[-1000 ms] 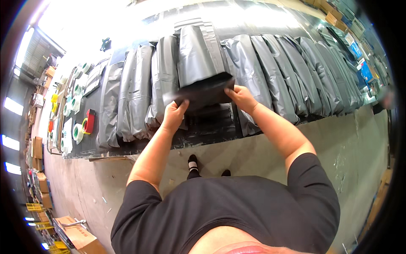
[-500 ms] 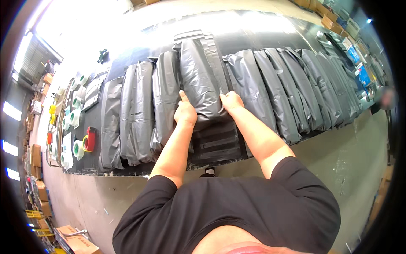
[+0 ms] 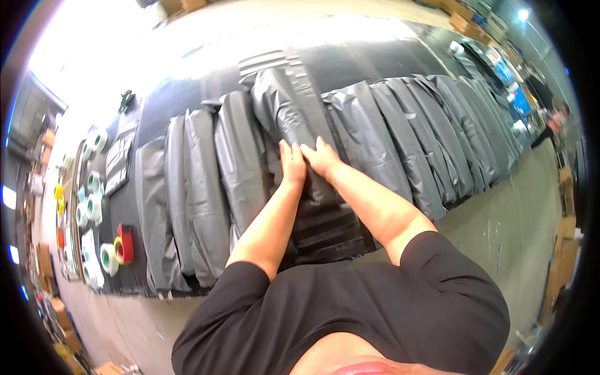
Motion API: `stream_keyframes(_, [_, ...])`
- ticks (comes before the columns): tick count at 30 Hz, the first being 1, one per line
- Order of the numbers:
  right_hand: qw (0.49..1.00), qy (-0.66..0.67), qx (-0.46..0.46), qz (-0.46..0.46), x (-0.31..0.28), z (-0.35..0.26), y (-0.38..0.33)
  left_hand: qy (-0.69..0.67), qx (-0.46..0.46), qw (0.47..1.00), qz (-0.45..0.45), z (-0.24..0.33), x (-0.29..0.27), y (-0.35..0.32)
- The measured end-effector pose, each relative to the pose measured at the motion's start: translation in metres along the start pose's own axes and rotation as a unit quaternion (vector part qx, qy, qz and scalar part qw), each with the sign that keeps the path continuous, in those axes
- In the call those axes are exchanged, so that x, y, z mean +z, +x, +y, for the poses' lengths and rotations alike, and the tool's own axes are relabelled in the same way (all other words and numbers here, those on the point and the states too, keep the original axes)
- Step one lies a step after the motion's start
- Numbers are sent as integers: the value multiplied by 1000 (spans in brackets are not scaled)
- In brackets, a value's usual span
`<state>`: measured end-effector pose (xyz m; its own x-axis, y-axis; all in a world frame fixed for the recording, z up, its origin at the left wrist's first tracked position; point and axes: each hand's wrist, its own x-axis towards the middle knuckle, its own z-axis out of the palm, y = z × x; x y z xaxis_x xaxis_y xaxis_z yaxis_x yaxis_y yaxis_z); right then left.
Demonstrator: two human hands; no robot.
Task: The person packs foam rollers into long gray plastic bags by hand, sliding each roller into a bag and smoothing the packaging.
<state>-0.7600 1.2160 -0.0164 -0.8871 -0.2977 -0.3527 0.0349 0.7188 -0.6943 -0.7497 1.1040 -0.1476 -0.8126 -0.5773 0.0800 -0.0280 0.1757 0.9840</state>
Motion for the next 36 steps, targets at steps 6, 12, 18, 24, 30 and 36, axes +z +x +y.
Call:
stream_keyframes(6, [997,-56,14,44,23,37,-93,1,-26,993,-111,54,-40,-120])
stream_keyframes(12, [999,-12,19,-39,9,45,-105,240,-6,960,-142,60,-61,-116])
stream_keyframes(18, [950,3,-289,-115,-98,151,-184,436,174,843,-262,120,-55,-117])
stream_keyframes(24, [967,115,-227,7,-273,319,-282,620,135,767,-96,219,20,-130])
stream_keyframes(30, [931,297,-78,196,-380,488,-356,360,283,862,-215,293,277,-208])
stream_keyframes(36, [907,382,74,161,-454,615,-370,293,423,783,-349,345,489,-291])
